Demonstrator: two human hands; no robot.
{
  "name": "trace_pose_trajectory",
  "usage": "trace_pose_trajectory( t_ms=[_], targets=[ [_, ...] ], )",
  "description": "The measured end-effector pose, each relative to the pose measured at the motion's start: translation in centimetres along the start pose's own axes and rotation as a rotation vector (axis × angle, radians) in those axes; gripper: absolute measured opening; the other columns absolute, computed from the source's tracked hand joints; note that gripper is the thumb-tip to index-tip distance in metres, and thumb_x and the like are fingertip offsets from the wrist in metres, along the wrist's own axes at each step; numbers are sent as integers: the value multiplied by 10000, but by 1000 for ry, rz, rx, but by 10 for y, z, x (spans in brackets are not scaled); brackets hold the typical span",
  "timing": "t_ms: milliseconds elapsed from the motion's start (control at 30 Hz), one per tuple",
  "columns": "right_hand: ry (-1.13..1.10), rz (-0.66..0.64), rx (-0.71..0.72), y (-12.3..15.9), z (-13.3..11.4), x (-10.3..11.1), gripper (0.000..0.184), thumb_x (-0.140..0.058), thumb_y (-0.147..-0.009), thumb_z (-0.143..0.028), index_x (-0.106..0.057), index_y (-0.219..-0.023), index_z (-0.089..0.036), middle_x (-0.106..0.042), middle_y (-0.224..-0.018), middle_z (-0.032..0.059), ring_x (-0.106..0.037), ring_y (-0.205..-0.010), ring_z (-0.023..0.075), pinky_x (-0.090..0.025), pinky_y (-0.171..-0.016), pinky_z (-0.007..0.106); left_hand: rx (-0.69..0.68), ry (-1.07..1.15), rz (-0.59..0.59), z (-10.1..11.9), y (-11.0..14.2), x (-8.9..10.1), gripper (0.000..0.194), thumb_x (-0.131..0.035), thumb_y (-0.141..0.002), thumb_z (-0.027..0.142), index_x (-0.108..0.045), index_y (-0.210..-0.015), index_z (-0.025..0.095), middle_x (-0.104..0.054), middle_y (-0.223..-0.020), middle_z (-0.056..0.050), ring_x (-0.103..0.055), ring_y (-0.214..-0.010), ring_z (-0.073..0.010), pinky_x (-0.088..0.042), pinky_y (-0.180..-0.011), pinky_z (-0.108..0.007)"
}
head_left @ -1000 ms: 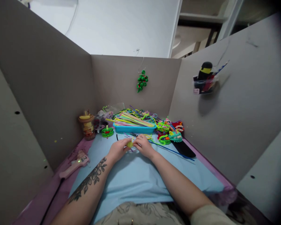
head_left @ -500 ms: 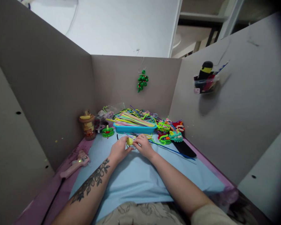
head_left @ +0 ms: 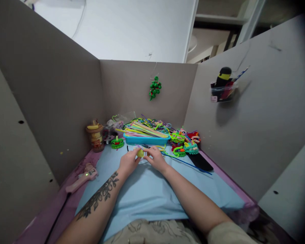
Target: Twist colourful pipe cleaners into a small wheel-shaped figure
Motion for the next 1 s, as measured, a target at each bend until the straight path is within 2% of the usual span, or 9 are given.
trace_pose_trajectory(
  t_ms=[233,367,467,633,767,867,1000],
  targets=[
    [193,12,65,-3,13,13,98,-600,-814,-231,-686,-860,-228,-670,-801,31,-487,-871,200,-330,-815,348,68,5,-2,-11,-3,6,432,-498,-810,240,-488,-1240,196,-673,-992,-67,-603,-812,-179,-411,-694,-251],
    [314,36,-23,-5,34,33,111,-591,-823,-248,-700,-841,-229,-674,-796,34,-481,-863,195,-304,-821,343,151,-52,16,-26,-5,9,423,-487,-814,265,-497,-1234,211,-669,-1031,-67,-612,-841,-196,-412,-690,-262],
    [384,-6,-102,-5,47,42,133,-573,-834,-256,-703,-833,-233,-673,-784,37,-479,-874,194,-291,-815,335,200,-85,24,-32,-5,9,402,-481,-819,273,-511,-1216,215,-672,-1028,-71,-617,-858,-207,-413,-689,-266],
    [474,-181,-207,-5,56,36,128,-563,-820,-211,-689,-802,-231,-681,-796,29,-485,-894,193,-285,-802,314,235,-77,2,-32,-6,10,402,-488,-828,273,-502,-1225,214,-671,-1024,-78,-616,-854,-205,-411,-688,-262],
    [527,-292,-245,-4,58,27,146,-541,-801,-165,-667,-754,-221,-678,-767,31,-496,-850,190,-293,-762,303,290,-83,36,-35,-6,19,399,-470,-837,279,-483,-1233,232,-670,-1025,-70,-618,-858,-198,-409,-685,-256],
    [549,-299,-240,-3,61,26,150,-539,-785,-154,-656,-716,-217,-670,-745,40,-501,-825,195,-301,-738,301,349,-109,68,-41,-4,25,406,-464,-839,283,-466,-1241,234,-669,-1028,-74,-620,-863,-199,-402,-667,-252],
    [601,-195,-257,-2,65,35,146,-546,-770,-147,-651,-691,-211,-645,-729,79,-498,-791,217,-317,-688,313,386,-135,120,-51,-3,31,391,-463,-834,313,-480,-1212,217,-684,-949,-93,-630,-794,-216,-395,-621,-265]
  ],
)
Point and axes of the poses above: each hand's wrist, its own y-axis away from the middle knuckle, its own x-axis out of the back of the hand, z = x × y, the point moved 5 cm from there along -y, towards the middle knuckle
